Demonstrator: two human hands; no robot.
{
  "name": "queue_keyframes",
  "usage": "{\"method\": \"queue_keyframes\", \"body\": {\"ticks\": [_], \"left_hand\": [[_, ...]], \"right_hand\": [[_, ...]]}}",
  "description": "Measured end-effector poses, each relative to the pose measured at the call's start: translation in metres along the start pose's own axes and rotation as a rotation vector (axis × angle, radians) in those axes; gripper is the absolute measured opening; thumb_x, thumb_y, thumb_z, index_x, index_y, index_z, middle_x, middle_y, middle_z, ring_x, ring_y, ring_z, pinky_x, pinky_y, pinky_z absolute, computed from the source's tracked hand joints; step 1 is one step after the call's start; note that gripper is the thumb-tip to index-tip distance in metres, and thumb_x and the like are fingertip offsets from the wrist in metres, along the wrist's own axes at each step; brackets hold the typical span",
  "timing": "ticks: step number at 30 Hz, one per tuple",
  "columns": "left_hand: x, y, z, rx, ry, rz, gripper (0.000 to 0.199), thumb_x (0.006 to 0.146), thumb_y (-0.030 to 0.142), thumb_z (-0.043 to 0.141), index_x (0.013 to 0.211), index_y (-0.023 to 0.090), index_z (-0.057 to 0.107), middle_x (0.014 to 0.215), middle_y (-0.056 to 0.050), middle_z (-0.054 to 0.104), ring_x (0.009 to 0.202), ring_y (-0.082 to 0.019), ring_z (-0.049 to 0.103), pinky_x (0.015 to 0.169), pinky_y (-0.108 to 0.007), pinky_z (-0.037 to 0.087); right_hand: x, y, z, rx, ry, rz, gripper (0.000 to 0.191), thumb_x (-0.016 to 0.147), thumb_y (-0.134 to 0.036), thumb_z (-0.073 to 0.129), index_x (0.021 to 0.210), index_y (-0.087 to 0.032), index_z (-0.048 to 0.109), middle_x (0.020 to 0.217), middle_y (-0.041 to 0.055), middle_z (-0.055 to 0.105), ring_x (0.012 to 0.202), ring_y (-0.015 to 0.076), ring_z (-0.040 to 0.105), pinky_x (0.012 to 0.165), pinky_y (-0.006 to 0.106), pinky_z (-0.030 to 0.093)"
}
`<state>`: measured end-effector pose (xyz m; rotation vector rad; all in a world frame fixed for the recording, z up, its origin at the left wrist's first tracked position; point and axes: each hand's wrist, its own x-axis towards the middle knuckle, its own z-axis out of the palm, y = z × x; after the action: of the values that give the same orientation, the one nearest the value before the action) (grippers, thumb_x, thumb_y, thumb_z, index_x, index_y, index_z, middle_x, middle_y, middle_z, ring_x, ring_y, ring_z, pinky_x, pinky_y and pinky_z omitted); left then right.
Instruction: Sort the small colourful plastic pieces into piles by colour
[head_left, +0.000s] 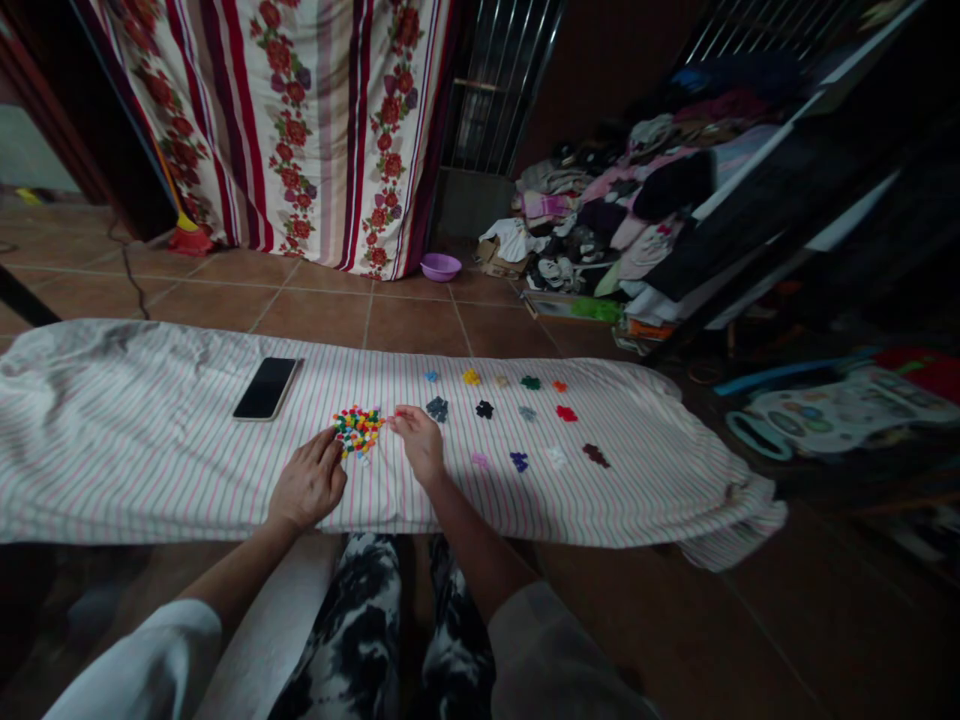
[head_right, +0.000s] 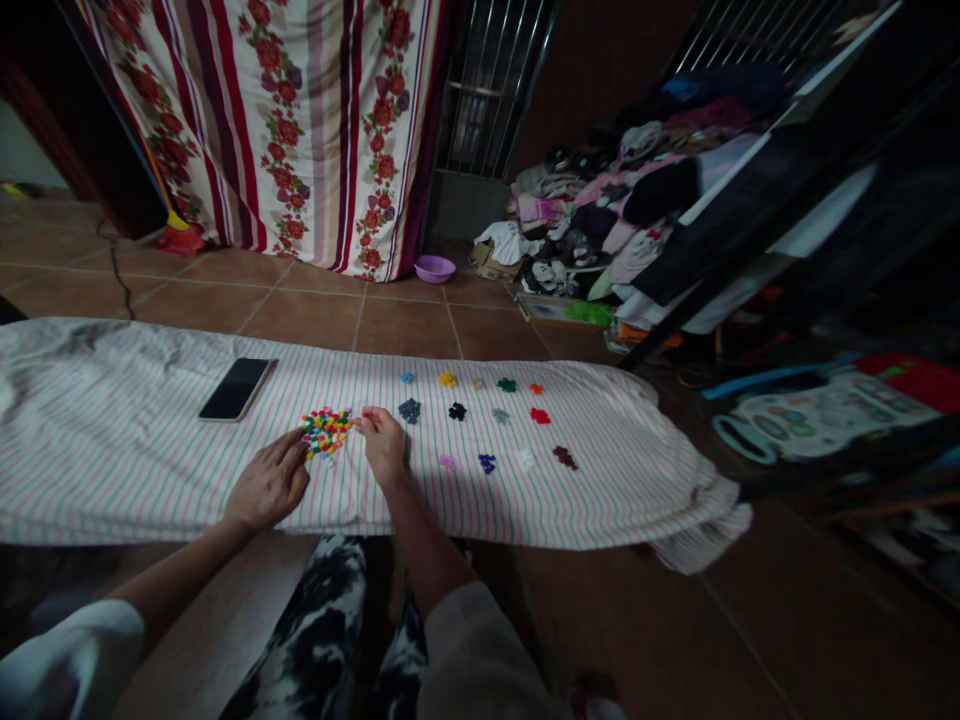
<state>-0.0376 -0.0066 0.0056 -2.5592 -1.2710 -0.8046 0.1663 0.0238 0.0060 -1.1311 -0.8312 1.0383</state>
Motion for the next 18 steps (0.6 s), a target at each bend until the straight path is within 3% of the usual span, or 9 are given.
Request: {"method": "queue_keyframes", "body": {"ticks": [6, 10, 18], "left_hand": [[-0.002, -0.002, 0.002, 0.004, 0.038, 0.025, 0.031, 0.085, 0.019, 0.044, 0.112, 0.011, 0.058, 0.126, -0.02, 0.059, 0.117, -0.028, 0.058, 0.098, -0.044, 0.049], [-0.002, -0.003, 0.003, 0.005, 0.044, 0.047, 0.03, 0.085, 0.02, 0.044, 0.11, 0.01, 0.058, 0.125, -0.021, 0.06, 0.115, -0.029, 0.058, 0.097, -0.044, 0.049], [-0.003, -0.006, 0.004, -0.01, 0.039, 0.066, 0.032, 0.086, 0.022, 0.042, 0.112, 0.012, 0.057, 0.121, -0.019, 0.062, 0.117, -0.03, 0.058, 0.097, -0.046, 0.05]], "right_hand": [[-0.003, -0.005, -0.015, -0.039, 0.028, -0.01, 0.028, 0.071, -0.044, 0.071, 0.086, -0.022, 0.064, 0.078, 0.0009, 0.072, 0.078, 0.0188, 0.072, 0.075, 0.032, 0.057], [-0.004, -0.008, -0.036, -0.105, 0.083, -0.024, 0.025, 0.074, -0.044, 0.067, 0.088, -0.023, 0.065, 0.074, -0.0002, 0.071, 0.073, 0.0175, 0.07, 0.071, 0.032, 0.057], [0.008, -0.036, -0.126, -0.268, 0.267, -0.134, 0.025, 0.072, -0.041, 0.062, 0.088, -0.022, 0.064, 0.075, 0.0012, 0.069, 0.07, 0.0178, 0.068, 0.066, 0.031, 0.055]]}}
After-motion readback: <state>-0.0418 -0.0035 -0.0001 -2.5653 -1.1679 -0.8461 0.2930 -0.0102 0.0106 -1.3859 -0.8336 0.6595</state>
